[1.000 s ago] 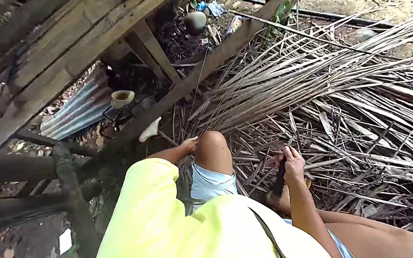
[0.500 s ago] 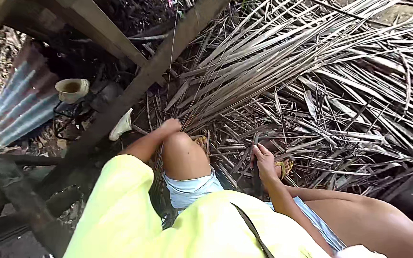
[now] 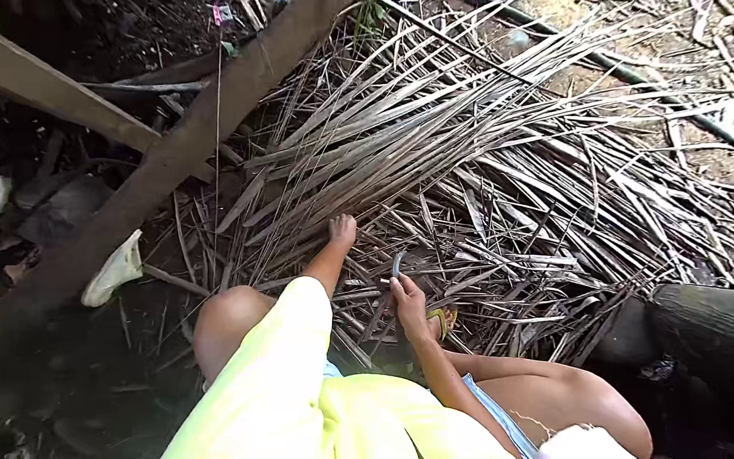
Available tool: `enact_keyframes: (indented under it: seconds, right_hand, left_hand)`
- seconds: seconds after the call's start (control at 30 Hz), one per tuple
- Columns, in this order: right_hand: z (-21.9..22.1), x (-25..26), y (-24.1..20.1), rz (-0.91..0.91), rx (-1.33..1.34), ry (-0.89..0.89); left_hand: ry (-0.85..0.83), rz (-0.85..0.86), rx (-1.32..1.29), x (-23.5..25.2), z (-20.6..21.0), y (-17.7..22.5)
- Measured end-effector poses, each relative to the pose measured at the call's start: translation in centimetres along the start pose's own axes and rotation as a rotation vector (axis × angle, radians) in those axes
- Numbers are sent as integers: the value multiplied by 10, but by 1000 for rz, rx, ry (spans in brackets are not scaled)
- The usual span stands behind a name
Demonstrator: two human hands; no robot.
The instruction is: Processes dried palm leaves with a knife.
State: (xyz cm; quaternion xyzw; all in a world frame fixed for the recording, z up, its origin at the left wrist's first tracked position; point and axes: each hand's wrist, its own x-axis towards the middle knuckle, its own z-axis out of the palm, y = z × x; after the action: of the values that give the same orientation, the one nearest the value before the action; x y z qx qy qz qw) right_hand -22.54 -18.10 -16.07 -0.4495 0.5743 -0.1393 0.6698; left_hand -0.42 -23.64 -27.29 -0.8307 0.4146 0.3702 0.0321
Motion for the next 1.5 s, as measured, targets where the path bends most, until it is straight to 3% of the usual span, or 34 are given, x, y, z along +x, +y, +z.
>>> enact_keyframes:
  seconds: [0.1, 0.27, 0.47, 0.6, 0.7, 0.8, 0.97, 1.13, 1.33, 1.43, 1.5]
  right_hand:
    - [-2, 10, 0, 9, 53, 38]
    - [-3, 16, -6, -43, 167, 120]
    - [-9, 7, -17, -125, 293, 243]
    - [-13, -2, -25, -180, 323, 244]
    - [-23, -7, -30, -261, 351, 199]
    - [-56, -20, -51, -439, 401, -18]
    - [-99, -43, -89, -486, 582, -158]
    - [-102, -41, -79, -457, 695, -97]
    - [-55, -39, -65, -354, 621, -247]
    - [-37, -42, -61, -312, 460, -247]
    - [-31, -46, -58, -307, 359, -256]
  left_hand:
    - [44, 20, -35, 3, 11, -4]
    - [194, 204, -218, 7, -18, 27]
    - [61, 623, -498, -43, -102, 109]
    - [271, 887, -541, -108, -173, 149]
    - [432, 896, -342, -154, -221, 153]
    - [145, 793, -199, -178, -250, 118]
    - [-247, 506, -215, -201, -225, 34]
    - [-450, 414, -219, -224, -206, 1]
    - [-326, 492, -273, -232, -164, 52]
    - [-161, 596, -150, -216, -139, 70]
    - [-61, 563, -35, -212, -133, 74]
